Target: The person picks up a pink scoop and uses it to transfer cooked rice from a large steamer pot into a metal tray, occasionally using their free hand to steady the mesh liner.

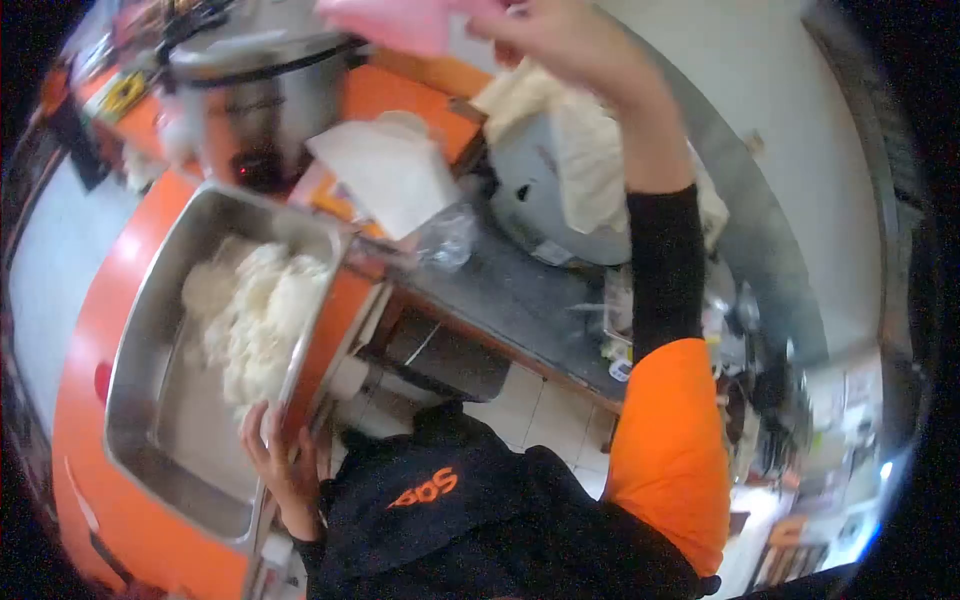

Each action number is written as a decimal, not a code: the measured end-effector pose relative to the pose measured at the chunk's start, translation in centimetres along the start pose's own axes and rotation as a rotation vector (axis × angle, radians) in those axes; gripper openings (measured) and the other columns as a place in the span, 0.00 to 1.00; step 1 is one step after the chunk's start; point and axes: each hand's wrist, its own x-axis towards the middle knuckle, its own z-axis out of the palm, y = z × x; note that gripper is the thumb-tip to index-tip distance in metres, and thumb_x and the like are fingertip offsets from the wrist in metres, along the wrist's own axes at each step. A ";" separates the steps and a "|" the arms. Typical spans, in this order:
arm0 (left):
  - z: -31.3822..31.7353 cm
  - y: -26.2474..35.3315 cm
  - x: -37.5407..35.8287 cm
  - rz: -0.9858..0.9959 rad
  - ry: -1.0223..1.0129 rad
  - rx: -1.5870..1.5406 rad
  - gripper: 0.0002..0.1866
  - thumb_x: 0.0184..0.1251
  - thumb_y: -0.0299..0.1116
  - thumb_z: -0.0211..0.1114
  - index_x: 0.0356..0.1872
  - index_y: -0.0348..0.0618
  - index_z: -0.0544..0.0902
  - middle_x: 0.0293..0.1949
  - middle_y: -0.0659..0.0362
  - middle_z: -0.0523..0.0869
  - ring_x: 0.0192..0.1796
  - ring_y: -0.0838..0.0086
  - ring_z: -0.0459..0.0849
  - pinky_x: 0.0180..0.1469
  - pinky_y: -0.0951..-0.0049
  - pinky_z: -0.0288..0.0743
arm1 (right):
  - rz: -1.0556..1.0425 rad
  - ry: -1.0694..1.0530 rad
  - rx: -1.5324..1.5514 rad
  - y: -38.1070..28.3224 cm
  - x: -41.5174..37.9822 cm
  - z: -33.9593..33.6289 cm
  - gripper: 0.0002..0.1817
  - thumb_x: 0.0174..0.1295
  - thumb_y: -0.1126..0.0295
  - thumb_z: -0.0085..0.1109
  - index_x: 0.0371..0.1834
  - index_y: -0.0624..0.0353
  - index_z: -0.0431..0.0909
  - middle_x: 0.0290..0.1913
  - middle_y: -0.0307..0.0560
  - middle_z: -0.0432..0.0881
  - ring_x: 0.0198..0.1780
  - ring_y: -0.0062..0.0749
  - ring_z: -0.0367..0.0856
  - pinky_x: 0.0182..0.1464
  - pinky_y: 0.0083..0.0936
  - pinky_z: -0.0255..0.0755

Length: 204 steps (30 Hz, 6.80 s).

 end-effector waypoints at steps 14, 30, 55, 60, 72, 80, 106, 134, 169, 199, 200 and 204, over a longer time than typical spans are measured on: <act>30.7 16.8 1.5 0.212 -0.316 -0.440 0.26 0.47 0.21 0.63 0.52 0.43 0.73 0.53 0.48 0.72 0.55 0.53 0.69 0.57 0.57 0.63 | 0.304 0.212 -0.811 42.4 -12.0 -11.0 0.15 0.60 0.60 0.51 0.41 0.61 0.73 0.34 0.56 0.80 0.34 0.48 0.80 0.36 0.39 0.73; 40.6 16.2 -0.5 0.160 -0.251 -0.035 0.26 0.45 0.38 0.65 0.49 0.43 0.73 0.50 0.51 0.74 0.53 0.54 0.71 0.54 0.54 0.62 | 0.103 0.118 -1.036 54.5 2.0 -4.3 0.12 0.50 0.69 0.57 0.38 0.60 0.74 0.26 0.51 0.81 0.30 0.45 0.82 0.32 0.38 0.75; 39.6 17.1 0.5 0.189 -0.346 0.024 0.24 0.51 0.43 0.61 0.49 0.44 0.74 0.54 0.49 0.71 0.59 0.55 0.68 0.57 0.52 0.59 | 0.057 -0.330 -0.875 52.3 -1.7 0.2 0.10 0.49 0.62 0.58 0.26 0.56 0.80 0.26 0.51 0.81 0.30 0.46 0.82 0.32 0.38 0.74; 40.0 16.6 0.0 0.207 -0.381 0.027 0.23 0.50 0.40 0.60 0.50 0.44 0.73 0.56 0.48 0.70 0.60 0.55 0.67 0.57 0.52 0.58 | 0.054 -0.370 -0.791 50.1 -3.2 0.7 0.08 0.48 0.64 0.58 0.23 0.57 0.79 0.25 0.51 0.81 0.30 0.46 0.82 0.31 0.38 0.74; 38.7 17.8 0.6 0.110 -0.506 0.055 0.26 0.47 0.38 0.61 0.51 0.44 0.72 0.58 0.48 0.68 0.61 0.54 0.65 0.60 0.50 0.55 | 0.168 -0.395 -0.540 44.1 -7.9 0.0 0.10 0.40 0.72 0.63 0.28 0.59 0.78 0.29 0.54 0.80 0.33 0.50 0.80 0.34 0.42 0.73; 39.1 17.2 0.1 0.157 -0.405 0.050 0.25 0.47 0.37 0.62 0.50 0.44 0.73 0.57 0.49 0.69 0.61 0.54 0.65 0.59 0.52 0.56 | 0.568 -0.805 0.098 45.3 -10.4 -1.8 0.14 0.49 0.75 0.55 0.42 0.57 0.73 0.24 0.44 0.76 0.18 0.30 0.70 0.20 0.28 0.62; 15.4 12.9 0.8 -0.051 0.158 -0.047 0.15 0.62 0.26 0.52 0.50 0.37 0.72 0.53 0.47 0.72 0.59 0.55 0.68 0.60 0.60 0.61 | 0.627 -0.266 0.299 39.4 -13.7 -8.4 0.31 0.53 0.36 0.54 0.28 0.59 0.72 0.14 0.29 0.60 0.13 0.13 0.57 0.15 0.15 0.54; -3.1 -2.5 1.8 -0.285 0.173 -0.020 0.15 0.55 0.23 0.58 0.45 0.42 0.75 0.49 0.50 0.75 0.54 0.58 0.72 0.57 0.63 0.64 | 0.397 -0.439 0.567 3.9 2.6 10.3 0.20 0.60 0.61 0.57 0.52 0.56 0.71 0.31 0.30 0.72 0.23 0.11 0.65 0.22 0.11 0.59; -1.6 -1.9 2.9 -0.181 0.009 0.046 0.18 0.54 0.26 0.61 0.48 0.42 0.75 0.51 0.50 0.74 0.56 0.54 0.70 0.58 0.58 0.62 | -0.374 -0.146 -0.259 -1.3 6.4 29.5 0.12 0.58 0.64 0.50 0.38 0.60 0.75 0.27 0.56 0.81 0.31 0.49 0.81 0.31 0.41 0.73; 39.2 16.6 1.3 0.241 -0.339 -0.013 0.25 0.51 0.38 0.62 0.52 0.45 0.72 0.54 0.49 0.71 0.56 0.53 0.69 0.55 0.55 0.62 | 0.374 -0.150 -0.869 51.3 -5.2 -4.9 0.07 0.54 0.68 0.54 0.32 0.57 0.79 0.29 0.52 0.82 0.34 0.47 0.82 0.33 0.40 0.74; 39.1 16.7 1.4 0.227 -0.362 -0.001 0.25 0.50 0.39 0.62 0.51 0.45 0.72 0.54 0.49 0.71 0.55 0.53 0.69 0.55 0.55 0.62 | 0.390 -0.173 -0.918 51.4 -4.7 -4.4 0.06 0.52 0.69 0.56 0.29 0.58 0.81 0.28 0.52 0.82 0.33 0.46 0.82 0.32 0.39 0.75; 39.7 16.0 0.8 0.200 -0.386 0.039 0.25 0.47 0.40 0.62 0.49 0.44 0.73 0.52 0.49 0.72 0.54 0.53 0.70 0.55 0.55 0.62 | 0.377 -0.170 -1.052 55.0 -4.4 -1.2 0.05 0.46 0.70 0.59 0.24 0.58 0.82 0.26 0.51 0.82 0.31 0.41 0.83 0.30 0.34 0.76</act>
